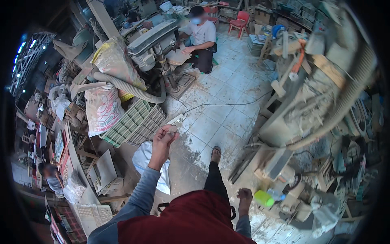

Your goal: Manually assemble and sort small wooden pieces into finished components at a workshop station.

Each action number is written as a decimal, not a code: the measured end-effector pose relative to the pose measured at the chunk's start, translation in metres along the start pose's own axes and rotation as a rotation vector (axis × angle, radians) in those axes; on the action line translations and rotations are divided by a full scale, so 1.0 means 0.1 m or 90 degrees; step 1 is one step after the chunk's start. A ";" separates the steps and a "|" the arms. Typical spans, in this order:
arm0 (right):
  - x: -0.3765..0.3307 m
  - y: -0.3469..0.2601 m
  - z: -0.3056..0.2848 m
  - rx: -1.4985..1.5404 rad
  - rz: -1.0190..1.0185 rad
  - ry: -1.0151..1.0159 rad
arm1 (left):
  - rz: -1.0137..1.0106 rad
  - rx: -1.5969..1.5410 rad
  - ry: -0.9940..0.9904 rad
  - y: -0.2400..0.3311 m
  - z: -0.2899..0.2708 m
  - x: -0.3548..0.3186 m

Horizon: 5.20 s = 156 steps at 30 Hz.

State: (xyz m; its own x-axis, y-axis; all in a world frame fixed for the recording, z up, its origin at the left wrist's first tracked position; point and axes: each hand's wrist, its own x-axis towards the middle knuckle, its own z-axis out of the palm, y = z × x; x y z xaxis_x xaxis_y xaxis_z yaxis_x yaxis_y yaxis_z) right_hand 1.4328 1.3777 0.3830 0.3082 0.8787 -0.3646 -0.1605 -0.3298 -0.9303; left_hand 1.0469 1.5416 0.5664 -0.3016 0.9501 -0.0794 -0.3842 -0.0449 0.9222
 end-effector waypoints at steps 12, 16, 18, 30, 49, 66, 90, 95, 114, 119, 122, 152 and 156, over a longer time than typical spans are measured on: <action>3.73 -2.00 2.59 -0.118 0.020 -0.169 | -0.042 0.077 0.146 -0.13 0.46 3.77; 4.64 -2.19 3.11 -0.163 0.033 -0.168 | -0.019 0.041 0.203 -0.52 0.30 5.09; 5.05 -2.32 3.43 -0.189 0.028 -0.159 | -0.032 0.031 0.245 -0.68 0.22 5.73; 7.38 -2.06 5.02 -0.264 0.225 -0.187 | 0.029 0.271 0.480 -2.09 -0.66 9.24; 8.27 -0.39 4.92 -0.773 0.005 -0.503 | 0.048 0.645 0.621 -3.35 -1.54 11.01; 8.28 -0.23 4.90 -0.801 -0.023 -0.512 | 0.114 0.678 0.649 -3.51 -1.57 11.08; 8.21 -0.20 4.90 -0.816 0.021 -0.509 | 0.110 0.767 0.642 -3.37 -1.57 11.26; 8.19 -0.19 4.90 -0.817 0.041 -0.494 | 0.185 0.825 0.528 -3.41 -1.64 11.10; 8.18 -0.18 4.93 -0.809 0.040 -0.491 | 0.046 0.795 0.565 -3.38 -1.66 11.30; 8.17 -0.16 4.93 -0.826 0.030 -0.488 | 0.054 0.826 0.598 -3.47 -1.70 11.36; 8.17 -0.16 4.92 -0.827 0.038 -0.488 | 0.059 0.834 0.595 -3.48 -1.70 11.38; 8.24 -0.19 5.01 -0.822 -0.013 -0.504 | -0.128 -0.049 0.339 -4.22 -0.38 10.33; 8.27 -0.20 5.00 -0.822 -0.029 -0.503 | -0.122 -0.036 0.379 -4.08 -0.27 10.22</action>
State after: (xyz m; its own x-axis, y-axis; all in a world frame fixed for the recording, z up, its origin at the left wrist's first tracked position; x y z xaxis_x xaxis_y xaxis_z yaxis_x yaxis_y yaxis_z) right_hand 1.2218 2.2839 0.1201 -0.3452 0.7113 -0.6123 0.8725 0.0028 -0.4886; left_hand 0.8715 2.5227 0.0983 -0.6504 0.6093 -0.4536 -0.5200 0.0782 0.8506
